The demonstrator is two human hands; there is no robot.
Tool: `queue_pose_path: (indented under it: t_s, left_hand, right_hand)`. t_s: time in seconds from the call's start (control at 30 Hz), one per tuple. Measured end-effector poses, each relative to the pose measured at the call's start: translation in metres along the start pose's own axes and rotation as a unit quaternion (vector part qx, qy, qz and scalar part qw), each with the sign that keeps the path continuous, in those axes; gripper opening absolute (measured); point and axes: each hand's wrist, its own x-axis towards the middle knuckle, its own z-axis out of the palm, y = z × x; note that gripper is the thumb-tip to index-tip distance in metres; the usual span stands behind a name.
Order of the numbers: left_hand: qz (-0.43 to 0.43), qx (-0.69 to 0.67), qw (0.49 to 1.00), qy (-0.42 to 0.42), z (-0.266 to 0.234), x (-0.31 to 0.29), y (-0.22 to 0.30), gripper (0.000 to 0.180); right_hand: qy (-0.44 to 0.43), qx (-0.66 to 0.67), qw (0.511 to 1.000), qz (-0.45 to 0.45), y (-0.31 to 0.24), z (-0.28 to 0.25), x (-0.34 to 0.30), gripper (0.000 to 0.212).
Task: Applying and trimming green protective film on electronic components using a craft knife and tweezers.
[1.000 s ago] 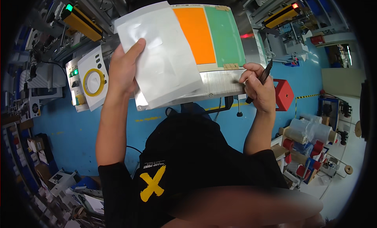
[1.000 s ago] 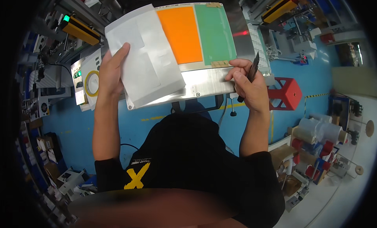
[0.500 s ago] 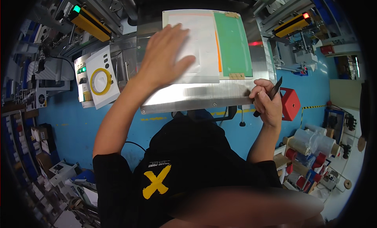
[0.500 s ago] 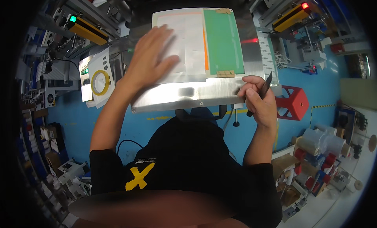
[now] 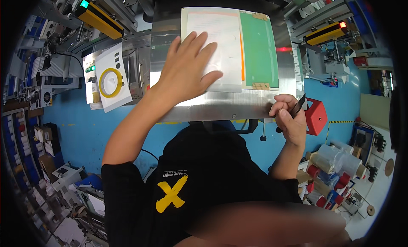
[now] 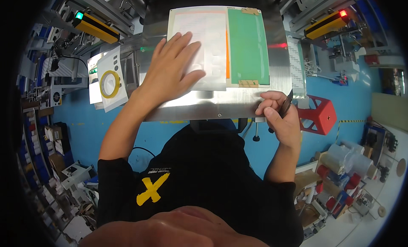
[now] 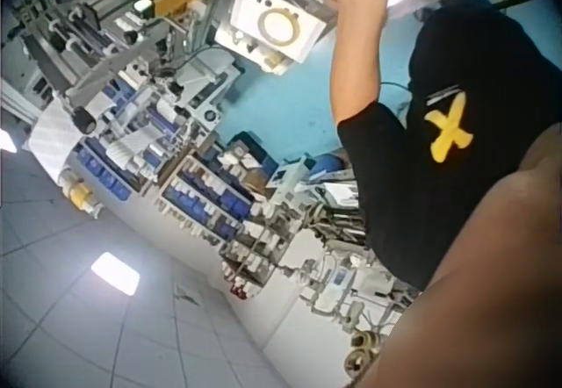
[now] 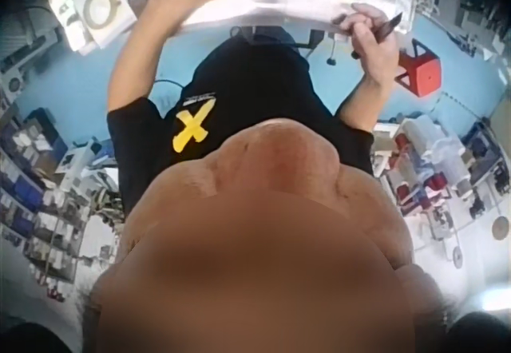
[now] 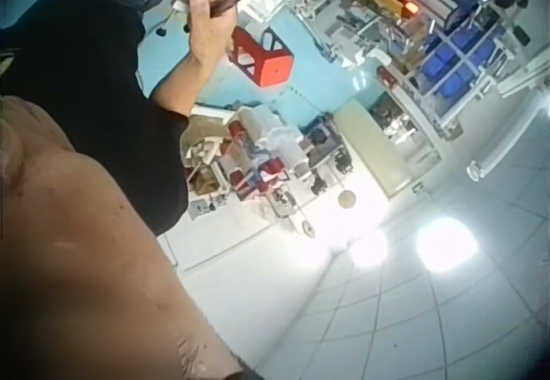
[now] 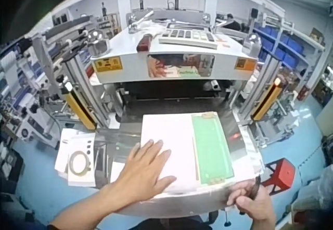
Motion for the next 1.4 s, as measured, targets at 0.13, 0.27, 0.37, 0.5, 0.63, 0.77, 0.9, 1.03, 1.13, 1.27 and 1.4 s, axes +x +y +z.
queue_pose_path:
  t_s: [0.13,0.27,0.37,0.5,0.63,0.77,0.9,1.03,1.13,1.27,1.4]
  left_hand:
    - [0.031,-0.1,0.994,-0.041,-0.024,-0.024,-0.002,0.056]
    - [0.047,-0.084,0.995,-0.021,-0.029,-0.036,-0.004,0.046]
    - [0.07,-0.071,0.995,0.018,-0.024,-0.037,0.001,0.035]
    - [0.089,-0.074,0.991,0.073,-0.018,-0.037,0.003,0.02]
    - [0.092,-0.077,0.984,0.132,-0.019,-0.039,0.007,0.015]
    - [0.094,-0.082,0.985,0.121,-0.027,-0.049,0.019,0.016]
    - [0.092,-0.095,0.985,0.111,-0.018,-0.06,0.027,0.017]
    - [0.069,-0.086,0.983,0.145,-0.009,-0.054,0.025,0.017]
    - [0.057,-0.076,0.982,0.166,-0.005,-0.045,0.022,0.015]
    - [0.056,-0.075,0.985,0.145,-0.011,-0.043,0.023,0.013]
    - [0.058,-0.077,0.986,0.135,-0.011,-0.047,0.019,0.013]
  right_hand:
    - [0.013,0.008,1.0,-0.005,0.003,-0.003,-0.004,0.045]
    - [0.023,0.006,1.0,0.0,0.0,-0.004,-0.006,0.046]
    - [0.023,0.003,1.0,-0.004,-0.002,-0.007,-0.006,0.046]
    - [0.034,-0.002,0.999,-0.015,-0.005,-0.013,-0.01,0.047]
    - [0.05,-0.007,0.998,-0.025,-0.005,-0.017,-0.017,0.046]
    - [0.048,-0.011,0.999,-0.018,-0.003,-0.022,-0.027,0.045]
    - [0.06,-0.021,0.998,-0.028,-0.002,-0.019,-0.036,0.039]
    - [0.022,0.146,0.987,-0.059,0.004,0.0,-0.038,0.026]
    - [-0.017,0.176,0.982,-0.069,0.007,0.018,-0.037,0.025]
    - [-0.072,0.141,0.987,-0.035,0.02,0.025,-0.041,0.033]
    - [-0.088,0.173,0.981,-0.026,0.027,0.031,-0.043,0.035]
